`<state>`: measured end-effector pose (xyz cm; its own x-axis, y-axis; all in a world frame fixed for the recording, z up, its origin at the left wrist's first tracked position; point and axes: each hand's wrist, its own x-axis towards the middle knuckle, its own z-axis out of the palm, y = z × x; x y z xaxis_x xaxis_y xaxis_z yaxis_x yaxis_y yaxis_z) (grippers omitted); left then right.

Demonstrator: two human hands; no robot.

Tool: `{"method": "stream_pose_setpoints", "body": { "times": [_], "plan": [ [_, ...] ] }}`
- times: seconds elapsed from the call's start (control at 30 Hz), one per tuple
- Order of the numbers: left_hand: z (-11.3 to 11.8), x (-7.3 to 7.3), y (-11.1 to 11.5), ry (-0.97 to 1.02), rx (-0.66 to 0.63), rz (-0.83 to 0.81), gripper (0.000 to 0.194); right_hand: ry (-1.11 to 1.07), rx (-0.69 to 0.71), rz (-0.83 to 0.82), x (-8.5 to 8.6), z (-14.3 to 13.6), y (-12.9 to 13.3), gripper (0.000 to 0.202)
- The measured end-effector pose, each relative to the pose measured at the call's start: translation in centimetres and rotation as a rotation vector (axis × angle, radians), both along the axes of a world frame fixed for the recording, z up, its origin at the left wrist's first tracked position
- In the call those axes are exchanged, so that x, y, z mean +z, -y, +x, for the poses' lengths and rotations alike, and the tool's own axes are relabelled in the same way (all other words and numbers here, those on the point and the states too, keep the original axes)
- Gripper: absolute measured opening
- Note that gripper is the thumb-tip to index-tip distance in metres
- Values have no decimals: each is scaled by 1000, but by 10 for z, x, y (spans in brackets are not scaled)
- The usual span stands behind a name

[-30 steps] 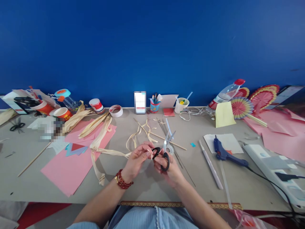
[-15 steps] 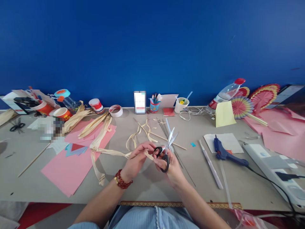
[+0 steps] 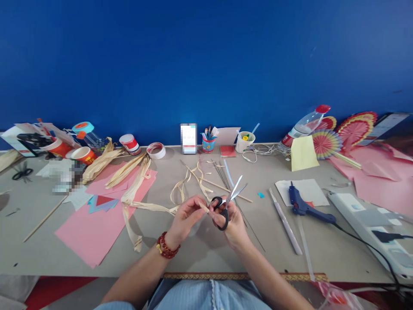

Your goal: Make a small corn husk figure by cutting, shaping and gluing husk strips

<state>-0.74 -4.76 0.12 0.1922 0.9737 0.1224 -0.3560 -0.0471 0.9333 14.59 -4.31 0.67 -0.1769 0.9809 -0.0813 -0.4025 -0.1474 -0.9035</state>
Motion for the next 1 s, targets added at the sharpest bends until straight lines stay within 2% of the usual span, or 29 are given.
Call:
{"method": "stream_pose_setpoints", "body": {
  "times": [0.17,0.3,0.37,0.43,0.57,1.0],
  "plan": [
    [-2,0,1,-28,69,-27,15,150,55,38,-3,7,-2,36],
    [-5,3,0,-64,133,-32,15,289,278,65,-11,21,1,48],
    [-6,4,-1,-66,132,-35,16,342,400,57,-17,27,4,54],
    [-6,4,-2,-57,119,-30,17,372,464,41,-23,30,7,57],
    [-5,4,-3,-53,115,-12,15,386,487,37,-27,31,9,59],
    [-5,5,-4,-53,130,-89,17,455,454,34,-20,29,8,55]
  ]
}}
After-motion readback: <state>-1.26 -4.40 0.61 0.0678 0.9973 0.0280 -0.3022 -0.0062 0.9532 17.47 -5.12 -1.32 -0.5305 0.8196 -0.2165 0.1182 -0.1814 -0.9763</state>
